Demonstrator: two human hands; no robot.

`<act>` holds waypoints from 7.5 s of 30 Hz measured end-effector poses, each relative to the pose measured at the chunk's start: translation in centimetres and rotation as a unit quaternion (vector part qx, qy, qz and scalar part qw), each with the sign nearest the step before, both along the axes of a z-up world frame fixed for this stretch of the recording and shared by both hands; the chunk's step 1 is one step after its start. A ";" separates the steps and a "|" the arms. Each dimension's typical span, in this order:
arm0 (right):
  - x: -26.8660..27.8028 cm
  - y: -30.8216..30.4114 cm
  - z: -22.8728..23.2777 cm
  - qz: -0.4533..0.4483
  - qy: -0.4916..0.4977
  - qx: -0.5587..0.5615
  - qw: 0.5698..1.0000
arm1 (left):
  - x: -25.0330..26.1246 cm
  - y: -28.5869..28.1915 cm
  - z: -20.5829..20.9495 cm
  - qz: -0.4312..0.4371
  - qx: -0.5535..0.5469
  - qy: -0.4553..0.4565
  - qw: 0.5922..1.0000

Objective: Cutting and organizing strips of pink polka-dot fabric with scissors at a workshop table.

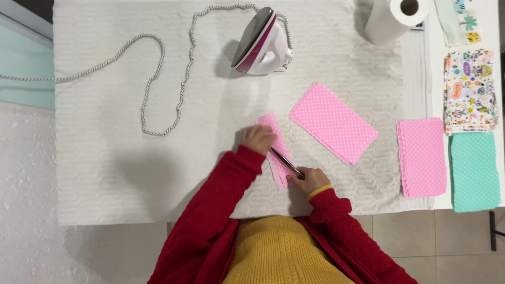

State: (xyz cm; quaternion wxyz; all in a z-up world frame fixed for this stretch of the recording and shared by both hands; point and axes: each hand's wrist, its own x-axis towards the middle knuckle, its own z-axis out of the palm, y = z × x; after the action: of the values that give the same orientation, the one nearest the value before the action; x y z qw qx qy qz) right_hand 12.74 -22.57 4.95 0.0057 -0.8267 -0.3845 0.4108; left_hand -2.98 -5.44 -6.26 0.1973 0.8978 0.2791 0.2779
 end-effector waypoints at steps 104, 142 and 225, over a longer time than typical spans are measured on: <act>-0.8 0.4 3.5 -0.162 0.250 0.048 0.953 | 2.9 7.2 7.9 0.058 -0.359 0.182 0.914; -0.6 -2.7 2.7 -0.190 0.270 -0.025 0.943 | 3.0 -5.9 5.4 0.015 -0.029 0.331 0.943; -3.3 -23.6 -12.3 -0.218 0.607 0.215 0.734 | 0.3 -5.9 9.1 -0.051 -0.043 0.534 0.843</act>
State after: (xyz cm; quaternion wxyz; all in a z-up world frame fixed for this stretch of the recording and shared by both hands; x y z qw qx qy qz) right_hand 9.44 -46.13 -7.32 0.5045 -0.4399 -0.1866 0.7191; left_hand -2.66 -11.30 2.88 0.0701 0.9110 0.3065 -0.2669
